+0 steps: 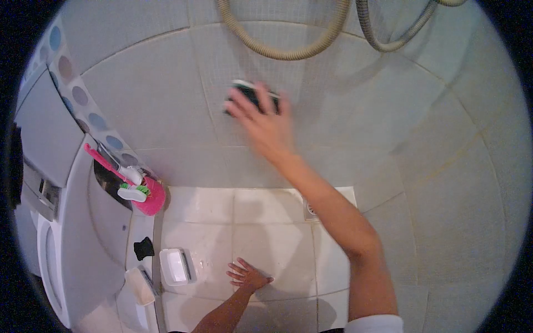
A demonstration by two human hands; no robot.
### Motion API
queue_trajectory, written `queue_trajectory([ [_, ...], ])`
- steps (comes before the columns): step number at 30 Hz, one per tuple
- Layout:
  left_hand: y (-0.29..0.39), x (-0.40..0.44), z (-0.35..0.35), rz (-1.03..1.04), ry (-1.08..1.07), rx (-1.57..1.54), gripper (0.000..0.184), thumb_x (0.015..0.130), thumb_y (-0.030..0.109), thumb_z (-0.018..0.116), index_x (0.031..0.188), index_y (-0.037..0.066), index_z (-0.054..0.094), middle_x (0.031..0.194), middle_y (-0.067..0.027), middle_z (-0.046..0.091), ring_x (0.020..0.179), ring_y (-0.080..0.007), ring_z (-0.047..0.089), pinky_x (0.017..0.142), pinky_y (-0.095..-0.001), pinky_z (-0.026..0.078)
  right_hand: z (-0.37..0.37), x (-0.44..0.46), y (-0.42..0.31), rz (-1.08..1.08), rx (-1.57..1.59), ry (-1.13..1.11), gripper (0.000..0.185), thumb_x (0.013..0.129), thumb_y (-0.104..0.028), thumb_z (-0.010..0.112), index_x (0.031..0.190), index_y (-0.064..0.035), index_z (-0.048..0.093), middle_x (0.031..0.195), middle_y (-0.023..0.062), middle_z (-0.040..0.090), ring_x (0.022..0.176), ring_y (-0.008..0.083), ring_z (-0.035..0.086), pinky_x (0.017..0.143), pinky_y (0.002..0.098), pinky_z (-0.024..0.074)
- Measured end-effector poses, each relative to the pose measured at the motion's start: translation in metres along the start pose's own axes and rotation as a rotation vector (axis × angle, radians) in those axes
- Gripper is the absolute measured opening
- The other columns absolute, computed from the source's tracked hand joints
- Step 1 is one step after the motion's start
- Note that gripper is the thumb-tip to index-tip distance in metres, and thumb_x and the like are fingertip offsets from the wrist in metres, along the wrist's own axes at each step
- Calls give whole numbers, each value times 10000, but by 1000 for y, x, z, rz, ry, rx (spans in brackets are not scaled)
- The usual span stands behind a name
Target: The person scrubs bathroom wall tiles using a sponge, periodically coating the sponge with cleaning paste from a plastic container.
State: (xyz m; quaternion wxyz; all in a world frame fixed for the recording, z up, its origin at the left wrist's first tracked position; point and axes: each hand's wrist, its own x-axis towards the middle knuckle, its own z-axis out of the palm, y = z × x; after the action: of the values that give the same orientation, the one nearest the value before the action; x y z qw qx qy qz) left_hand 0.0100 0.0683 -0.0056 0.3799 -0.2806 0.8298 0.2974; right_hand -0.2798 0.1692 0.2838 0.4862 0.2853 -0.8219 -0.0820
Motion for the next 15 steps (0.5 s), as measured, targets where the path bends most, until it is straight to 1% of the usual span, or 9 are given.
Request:
queue_trajectory([
  [1, 0, -3, -3, -6, -18, 14, 1455, 569, 437, 846, 1382, 81, -308, 1381, -306, -379, 1261, -525, -340, 976, -712, -104, -10, -11, 14, 72, 0, -84, 480, 837, -147, 510, 1311, -226, 498, 1471, 13, 342, 1324, 360, 300, 987, 608, 274],
  [2, 3, -3, -5, -15, -35, 21, 1454, 573, 439, 846, 1382, 82, -308, 1382, -304, -379, 1260, -525, -342, 976, -713, -102, -16, -5, 23, 62, -1, -82, 480, 837, -147, 510, 1311, -226, 498, 1471, 13, 342, 1324, 360, 300, 987, 608, 274],
  [4, 4, -5, -6, -8, -40, -5, 1455, 575, 441, 847, 1381, 84, -310, 1384, -302, -379, 1261, -524, -341, 978, -712, -99, -34, 18, 37, 280, -148, 104, 445, 840, -134, 517, 1278, -206, 539, 1458, 22, 366, 1300, 389, 316, 954, 608, 299],
  [5, 3, -6, -5, 4, -38, -15, 1455, 577, 443, 848, 1380, 86, -313, 1385, -299, -378, 1262, -524, -339, 980, -712, -95, -35, 31, 36, 279, -147, 95, 445, 840, -134, 517, 1278, -206, 539, 1458, 22, 366, 1300, 389, 316, 954, 608, 299],
  [7, 2, -2, -2, -14, -32, 28, 1478, 568, 452, 854, 1364, 88, -336, 1384, -303, -376, 1263, -532, -327, 984, -718, -68, -28, 63, 21, 373, -132, 339, 402, 843, -128, 529, 1238, -191, 576, 1433, 37, 401, 1272, 407, 336, 931, 594, 300],
  [10, 1, 4, 3, -31, -9, 62, 1503, 557, 458, 862, 1347, 86, -361, 1381, -306, -376, 1263, -540, -317, 988, -724, -41, -2, 26, -12, 423, -91, 239, 403, 843, -111, 535, 1236, -188, 574, 1431, 47, 403, 1267, 423, 325, 927, 586, 280],
  [11, 2, 3, 5, -36, 2, 61, 1505, 556, 455, 863, 1345, 83, -362, 1380, -304, -380, 1262, -540, -319, 987, -725, -41, 7, 4, -21, 374, -107, 181, 412, 831, -120, 555, 1237, -188, 570, 1436, 58, 394, 1271, 421, 309, 908, 569, 290],
  [14, 4, 1, 2, -38, -2, 51, 1501, 554, 443, 865, 1349, 75, -353, 1384, -306, -372, 1262, -540, -320, 987, -725, -45, 0, 3, -15, 336, -132, 123, 430, 837, -139, 566, 1263, -192, 543, 1447, 71, 372, 1271, 424, 297, 870, 575, 323],
  [15, 4, 1, 2, -38, -4, 49, 1501, 554, 443, 865, 1349, 75, -353, 1384, -306, -372, 1262, -540, -320, 987, -725, -45, -13, 20, -15, 377, -144, 70, 444, 852, -165, 565, 1293, -185, 509, 1459, 82, 342, 1260, 422, 305, 851, 576, 343],
])
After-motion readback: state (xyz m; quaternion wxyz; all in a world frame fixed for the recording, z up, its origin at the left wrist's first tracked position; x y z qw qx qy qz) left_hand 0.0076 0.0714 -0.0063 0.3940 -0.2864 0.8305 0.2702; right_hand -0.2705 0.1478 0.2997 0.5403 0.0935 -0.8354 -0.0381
